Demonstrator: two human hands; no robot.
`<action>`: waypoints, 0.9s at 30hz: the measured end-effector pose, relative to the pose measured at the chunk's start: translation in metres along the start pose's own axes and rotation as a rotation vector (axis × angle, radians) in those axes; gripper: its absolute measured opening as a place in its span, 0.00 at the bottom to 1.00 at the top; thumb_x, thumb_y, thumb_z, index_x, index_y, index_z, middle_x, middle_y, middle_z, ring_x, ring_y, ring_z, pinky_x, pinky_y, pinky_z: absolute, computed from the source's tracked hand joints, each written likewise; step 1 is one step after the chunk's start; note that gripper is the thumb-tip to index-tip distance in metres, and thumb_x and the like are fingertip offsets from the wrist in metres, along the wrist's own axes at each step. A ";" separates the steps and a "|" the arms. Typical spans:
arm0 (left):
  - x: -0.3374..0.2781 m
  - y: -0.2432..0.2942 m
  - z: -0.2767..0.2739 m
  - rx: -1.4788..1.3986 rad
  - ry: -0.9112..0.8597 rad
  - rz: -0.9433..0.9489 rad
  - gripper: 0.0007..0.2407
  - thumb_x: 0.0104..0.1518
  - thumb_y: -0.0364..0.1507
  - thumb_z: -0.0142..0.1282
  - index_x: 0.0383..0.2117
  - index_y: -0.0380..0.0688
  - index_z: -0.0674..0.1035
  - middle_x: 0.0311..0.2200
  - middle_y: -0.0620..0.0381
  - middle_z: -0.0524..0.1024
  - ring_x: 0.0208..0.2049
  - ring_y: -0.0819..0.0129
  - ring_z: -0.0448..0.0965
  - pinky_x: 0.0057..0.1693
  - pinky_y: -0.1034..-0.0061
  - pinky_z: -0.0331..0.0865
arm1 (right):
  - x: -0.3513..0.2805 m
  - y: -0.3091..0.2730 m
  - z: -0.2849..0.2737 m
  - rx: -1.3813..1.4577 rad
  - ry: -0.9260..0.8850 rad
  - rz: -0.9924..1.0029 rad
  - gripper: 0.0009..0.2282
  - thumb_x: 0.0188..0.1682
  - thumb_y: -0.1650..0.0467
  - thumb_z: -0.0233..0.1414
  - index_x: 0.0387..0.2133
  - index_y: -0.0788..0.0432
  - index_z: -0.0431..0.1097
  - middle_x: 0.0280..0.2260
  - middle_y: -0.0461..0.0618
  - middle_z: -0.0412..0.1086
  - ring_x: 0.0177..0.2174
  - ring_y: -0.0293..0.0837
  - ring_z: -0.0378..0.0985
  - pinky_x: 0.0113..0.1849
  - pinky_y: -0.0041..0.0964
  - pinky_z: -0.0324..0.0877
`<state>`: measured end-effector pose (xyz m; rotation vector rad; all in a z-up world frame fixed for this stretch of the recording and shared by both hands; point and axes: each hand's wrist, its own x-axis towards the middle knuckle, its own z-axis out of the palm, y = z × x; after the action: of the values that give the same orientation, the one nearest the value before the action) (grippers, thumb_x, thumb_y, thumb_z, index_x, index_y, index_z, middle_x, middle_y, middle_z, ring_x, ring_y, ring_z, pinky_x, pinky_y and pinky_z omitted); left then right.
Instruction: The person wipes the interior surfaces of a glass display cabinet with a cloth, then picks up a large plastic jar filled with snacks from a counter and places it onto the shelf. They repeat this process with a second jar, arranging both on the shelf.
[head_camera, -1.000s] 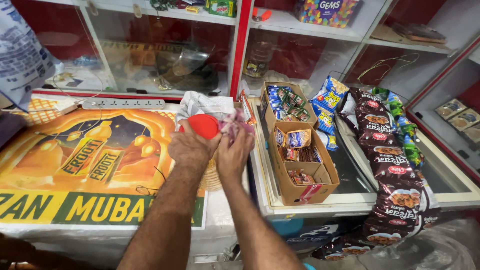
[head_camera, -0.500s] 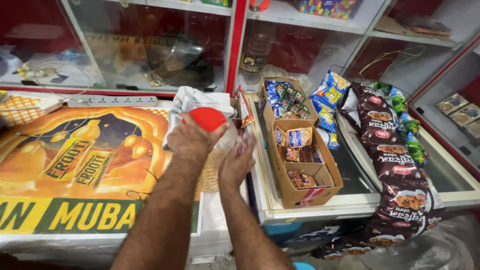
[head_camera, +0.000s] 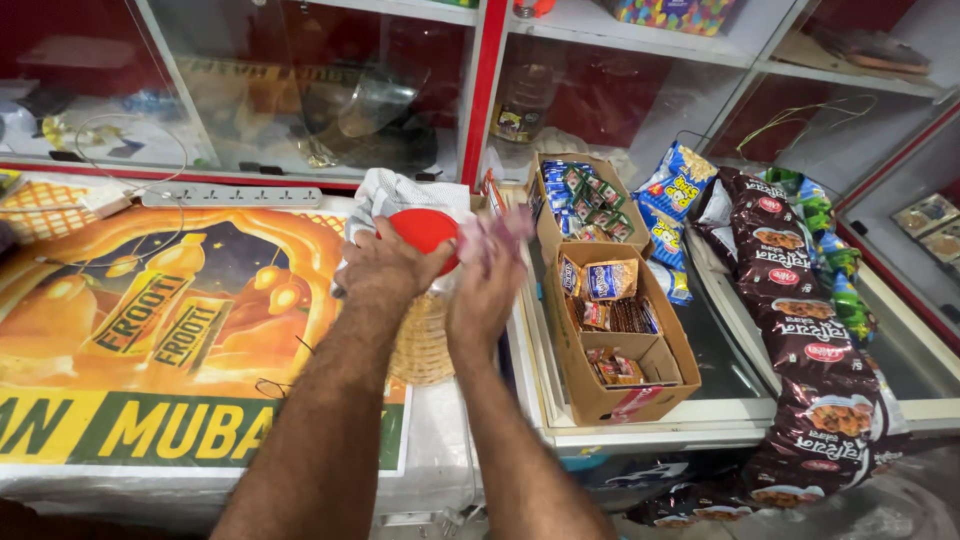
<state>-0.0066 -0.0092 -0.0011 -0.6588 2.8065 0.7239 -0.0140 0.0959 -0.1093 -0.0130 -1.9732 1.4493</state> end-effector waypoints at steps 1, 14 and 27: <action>-0.001 0.000 0.000 -0.016 -0.009 -0.006 0.48 0.49 0.65 0.49 0.71 0.45 0.51 0.68 0.45 0.56 0.70 0.43 0.53 0.62 0.32 0.61 | 0.008 -0.020 -0.004 0.040 -0.083 -0.127 0.14 0.57 0.68 0.46 0.54 0.57 0.68 0.52 0.63 0.66 0.54 0.59 0.71 0.55 0.50 0.68; -0.016 -0.009 0.003 -0.048 0.096 0.048 0.49 0.46 0.67 0.51 0.70 0.49 0.54 0.66 0.47 0.58 0.68 0.42 0.55 0.63 0.33 0.58 | -0.122 0.045 -0.011 -0.297 -0.185 0.354 0.24 0.52 0.71 0.50 0.61 0.61 0.50 0.51 0.70 0.62 0.51 0.69 0.67 0.50 0.60 0.65; -0.014 -0.004 0.020 -0.167 0.206 0.095 0.49 0.40 0.65 0.60 0.65 0.46 0.61 0.61 0.38 0.62 0.61 0.37 0.66 0.61 0.51 0.66 | -0.083 -0.091 -0.022 0.134 -0.806 0.268 0.17 0.55 0.59 0.51 0.46 0.61 0.71 0.36 0.62 0.72 0.37 0.53 0.74 0.38 0.50 0.68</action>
<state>0.0086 0.0025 -0.0164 -0.6661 3.0054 0.9691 0.0947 0.0481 -0.0714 0.4470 -2.5634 1.9646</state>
